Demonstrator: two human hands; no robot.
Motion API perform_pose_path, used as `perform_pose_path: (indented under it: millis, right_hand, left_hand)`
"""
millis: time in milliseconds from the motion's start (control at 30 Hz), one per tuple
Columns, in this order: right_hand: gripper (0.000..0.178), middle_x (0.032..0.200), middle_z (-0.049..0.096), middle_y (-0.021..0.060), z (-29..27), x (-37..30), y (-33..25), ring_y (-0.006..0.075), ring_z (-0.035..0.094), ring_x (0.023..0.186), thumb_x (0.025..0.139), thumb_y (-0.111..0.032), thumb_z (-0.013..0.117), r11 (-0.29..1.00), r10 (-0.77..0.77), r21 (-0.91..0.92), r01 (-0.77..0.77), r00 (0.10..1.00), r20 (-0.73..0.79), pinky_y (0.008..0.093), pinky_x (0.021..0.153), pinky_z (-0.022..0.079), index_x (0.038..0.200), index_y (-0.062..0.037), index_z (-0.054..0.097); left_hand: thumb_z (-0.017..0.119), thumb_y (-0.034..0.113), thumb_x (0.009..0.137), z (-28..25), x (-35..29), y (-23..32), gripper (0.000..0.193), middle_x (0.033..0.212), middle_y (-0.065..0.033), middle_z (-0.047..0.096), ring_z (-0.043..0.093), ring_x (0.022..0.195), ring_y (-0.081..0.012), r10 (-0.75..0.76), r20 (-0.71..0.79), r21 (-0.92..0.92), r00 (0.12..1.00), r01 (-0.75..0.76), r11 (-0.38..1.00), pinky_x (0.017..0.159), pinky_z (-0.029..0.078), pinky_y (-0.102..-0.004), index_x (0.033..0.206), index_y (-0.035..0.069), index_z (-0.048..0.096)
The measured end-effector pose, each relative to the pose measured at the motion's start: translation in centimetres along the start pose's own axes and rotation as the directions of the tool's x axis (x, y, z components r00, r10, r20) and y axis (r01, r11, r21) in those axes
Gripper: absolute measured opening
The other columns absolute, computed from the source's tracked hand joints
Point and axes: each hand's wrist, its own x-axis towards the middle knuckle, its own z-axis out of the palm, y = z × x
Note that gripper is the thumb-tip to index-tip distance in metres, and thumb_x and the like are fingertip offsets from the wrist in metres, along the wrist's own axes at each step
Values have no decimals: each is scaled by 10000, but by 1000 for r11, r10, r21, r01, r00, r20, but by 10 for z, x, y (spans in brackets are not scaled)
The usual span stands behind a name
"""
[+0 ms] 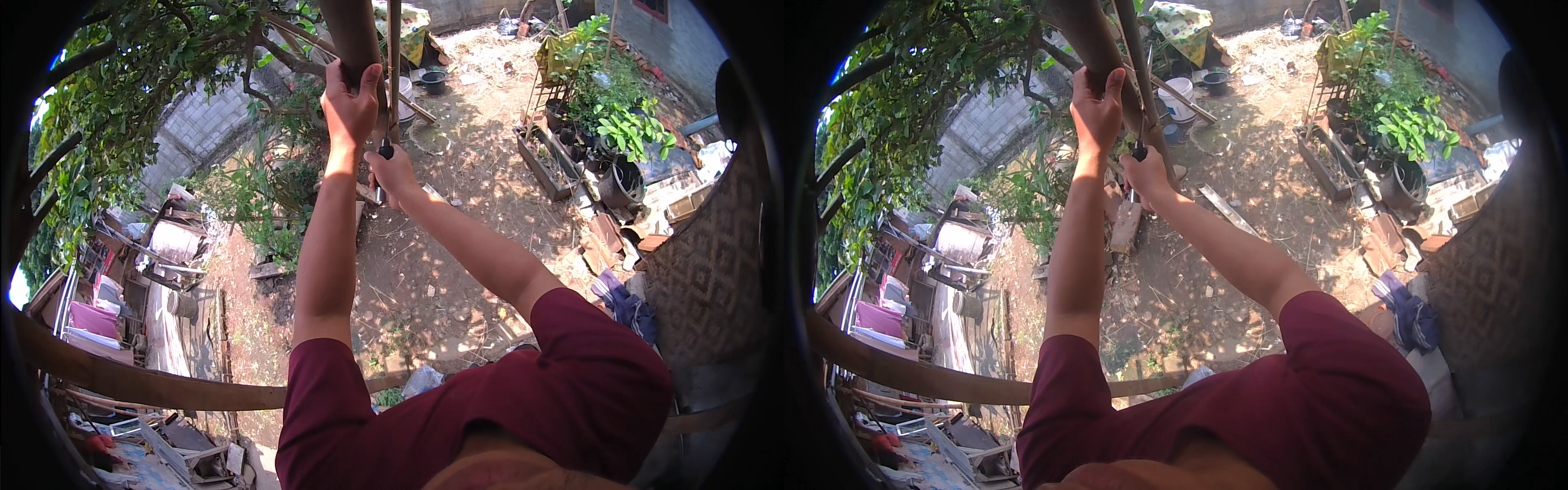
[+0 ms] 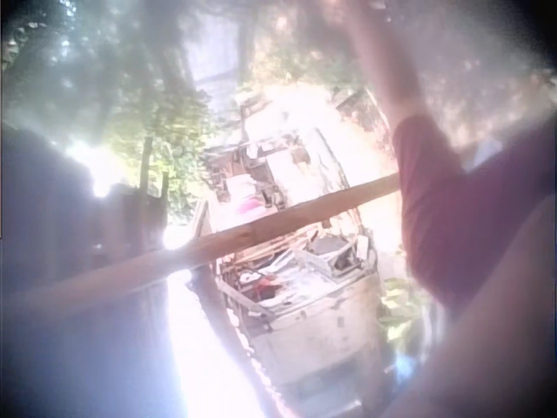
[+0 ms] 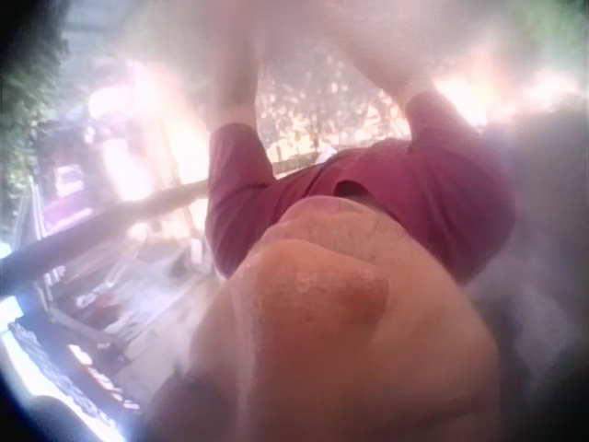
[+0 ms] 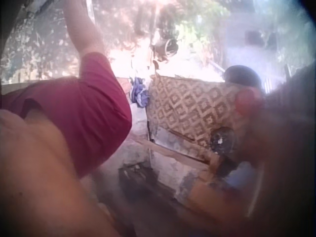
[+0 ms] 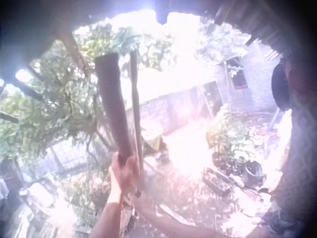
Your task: The person retrieves a long bamboo pole and uses a knife to split it lengthwise into thin strips. They repeatedly position the pole, drive the knife along its length, and separate the resulting strips, placing them on the ground.
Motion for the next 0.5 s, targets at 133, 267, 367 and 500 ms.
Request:
perform_pose_path:
  millis: [133, 267, 367, 500]
  right_hand:
    - [186, 626, 517, 42, -20, 1, -6, 151, 525, 477, 892, -137, 647, 989, 63, -142, -39, 984, 169, 311, 437, 444, 899, -23, 500]
    - [268, 708, 605, 93, -64, -13, -55, 162, 581, 535, 886, -229, 655, 789, 292, -614, 28, 862, 414, 333, 508, 489, 955, 6, 546]
    - [420, 932, 709, 157, -95, -13, -64, 233, 694, 754, 892, -309, 635, 525, 152, -832, 178, 942, 298, 390, 714, 549, 1155, 16, 597]
    - [494, 1086, 701, 190, -97, -11, -71, 394, 657, 1032, 880, -398, 667, 102, -32, -923, 370, 929, 369, 502, 900, 509, 1253, -83, 592]
  left_hand:
    - [772, 215, 898, -33, 13, -12, 343, 992, -43, 681, 619, 868, -99, -105, 191, -241, 976, 150, 959, 804, 495, -258, 1094, 20, 568]
    - [583, 510, 981, -92, 16, -23, 575, 1144, -75, 665, 599, 1084, -140, -200, 418, -305, 886, 344, 888, 978, 454, -308, 1282, 23, 532]
    - [433, 554, 1024, -104, 44, -15, 628, 1243, -122, 640, 588, 1194, -221, -208, 195, -288, 959, 258, 922, 1046, 436, -382, 1326, 11, 521]
    - [497, 312, 1020, -104, 75, 6, 385, 1122, -138, 695, 679, 1027, -226, 91, 188, 332, 978, -150, 931, 922, 512, -346, 1242, 11, 590]
